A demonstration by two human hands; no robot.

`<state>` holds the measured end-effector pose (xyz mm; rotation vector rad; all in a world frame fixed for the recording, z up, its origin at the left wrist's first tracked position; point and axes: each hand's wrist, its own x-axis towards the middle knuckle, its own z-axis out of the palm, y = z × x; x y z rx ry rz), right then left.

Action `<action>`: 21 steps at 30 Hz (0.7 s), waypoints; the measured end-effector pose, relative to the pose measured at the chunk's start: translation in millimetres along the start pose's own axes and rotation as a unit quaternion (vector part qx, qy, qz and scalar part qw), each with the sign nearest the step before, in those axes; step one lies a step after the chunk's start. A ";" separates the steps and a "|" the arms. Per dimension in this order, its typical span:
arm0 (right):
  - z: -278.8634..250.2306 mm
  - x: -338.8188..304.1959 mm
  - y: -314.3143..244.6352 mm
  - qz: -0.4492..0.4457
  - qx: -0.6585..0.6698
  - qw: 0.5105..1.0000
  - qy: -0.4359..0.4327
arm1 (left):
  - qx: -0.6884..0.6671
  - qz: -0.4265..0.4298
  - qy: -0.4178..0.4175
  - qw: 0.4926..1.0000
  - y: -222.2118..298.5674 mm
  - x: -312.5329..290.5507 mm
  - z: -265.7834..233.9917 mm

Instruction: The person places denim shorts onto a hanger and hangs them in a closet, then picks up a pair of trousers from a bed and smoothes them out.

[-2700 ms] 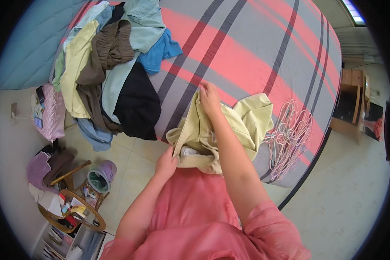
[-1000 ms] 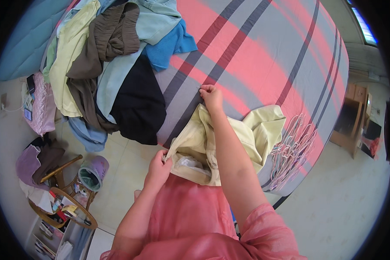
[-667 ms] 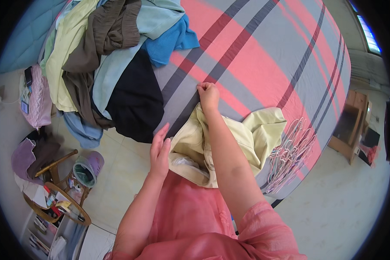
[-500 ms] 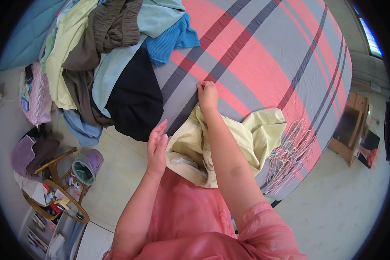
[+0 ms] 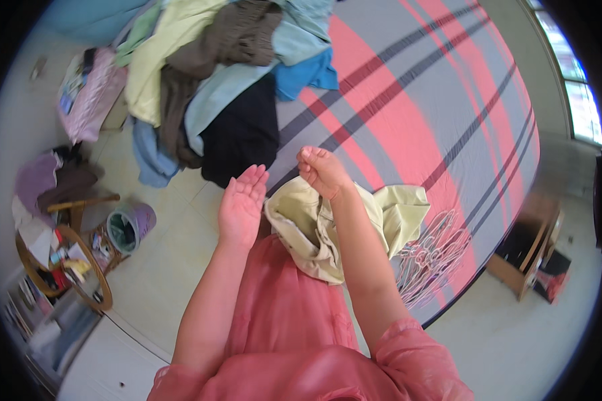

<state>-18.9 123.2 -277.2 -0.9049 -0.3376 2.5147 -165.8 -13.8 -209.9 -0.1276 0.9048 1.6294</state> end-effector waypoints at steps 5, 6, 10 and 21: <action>124.3 -29.5 44.3 0.093 -0.051 0.989 -0.104 | -0.235 0.018 -0.007 0.972 58.0 -68.8 1.5; 142.5 -29.5 59.1 0.115 -0.076 0.983 -0.120 | -0.256 0.030 -0.008 0.966 70.7 -84.3 -5.8; 233.6 -30.3 124.2 0.173 -0.191 0.957 -0.134 | -0.317 0.114 0.015 0.941 125.3 -148.5 -56.3; 454.9 56.9 430.3 0.239 -0.512 0.798 -0.210 | -0.437 0.297 0.151 0.836 284.4 -284.9 -309.6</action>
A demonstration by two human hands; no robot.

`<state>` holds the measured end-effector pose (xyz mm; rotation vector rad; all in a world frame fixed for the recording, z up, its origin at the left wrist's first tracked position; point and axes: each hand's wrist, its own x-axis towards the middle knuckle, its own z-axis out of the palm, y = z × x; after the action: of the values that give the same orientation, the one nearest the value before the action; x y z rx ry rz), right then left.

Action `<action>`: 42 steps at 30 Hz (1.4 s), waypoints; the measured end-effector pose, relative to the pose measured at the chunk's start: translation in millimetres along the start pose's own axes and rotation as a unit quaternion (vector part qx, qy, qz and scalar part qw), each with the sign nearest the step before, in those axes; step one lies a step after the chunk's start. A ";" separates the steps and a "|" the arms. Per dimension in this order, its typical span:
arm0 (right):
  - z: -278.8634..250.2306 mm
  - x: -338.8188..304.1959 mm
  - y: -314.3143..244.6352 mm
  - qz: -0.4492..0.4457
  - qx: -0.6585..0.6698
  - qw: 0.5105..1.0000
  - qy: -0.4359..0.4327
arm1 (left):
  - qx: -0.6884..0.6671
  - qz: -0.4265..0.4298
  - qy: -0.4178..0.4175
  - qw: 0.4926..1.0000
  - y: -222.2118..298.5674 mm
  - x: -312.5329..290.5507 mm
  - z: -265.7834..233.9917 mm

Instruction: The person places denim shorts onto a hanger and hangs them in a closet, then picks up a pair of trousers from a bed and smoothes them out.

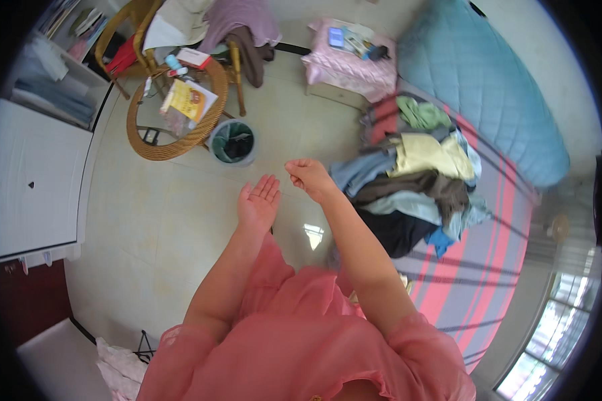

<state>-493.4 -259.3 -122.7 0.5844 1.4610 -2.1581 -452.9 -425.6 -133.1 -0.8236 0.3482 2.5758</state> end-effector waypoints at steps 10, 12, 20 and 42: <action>143.7 243.1 -6.7 -0.143 -0.414 0.893 0.100 | -0.062 0.101 0.059 0.991 188.7 87.3 -6.5; 156.1 258.3 -9.7 -0.232 -0.492 0.830 0.122 | -0.062 0.114 0.068 0.989 202.4 92.8 -5.2; 185.5 239.3 -21.8 -0.181 -0.485 0.841 0.155 | -0.035 0.112 0.224 0.967 234.1 127.0 -23.1; -128.2 -207.4 225.4 -0.041 -0.172 0.692 0.700 | 0.467 -0.406 -0.074 0.782 -164.2 57.6 49.9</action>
<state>-182.7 -183.6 -212.0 2.3083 2.4557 -1.1386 -445.6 -245.2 -145.8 -0.2631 0.8834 1.3501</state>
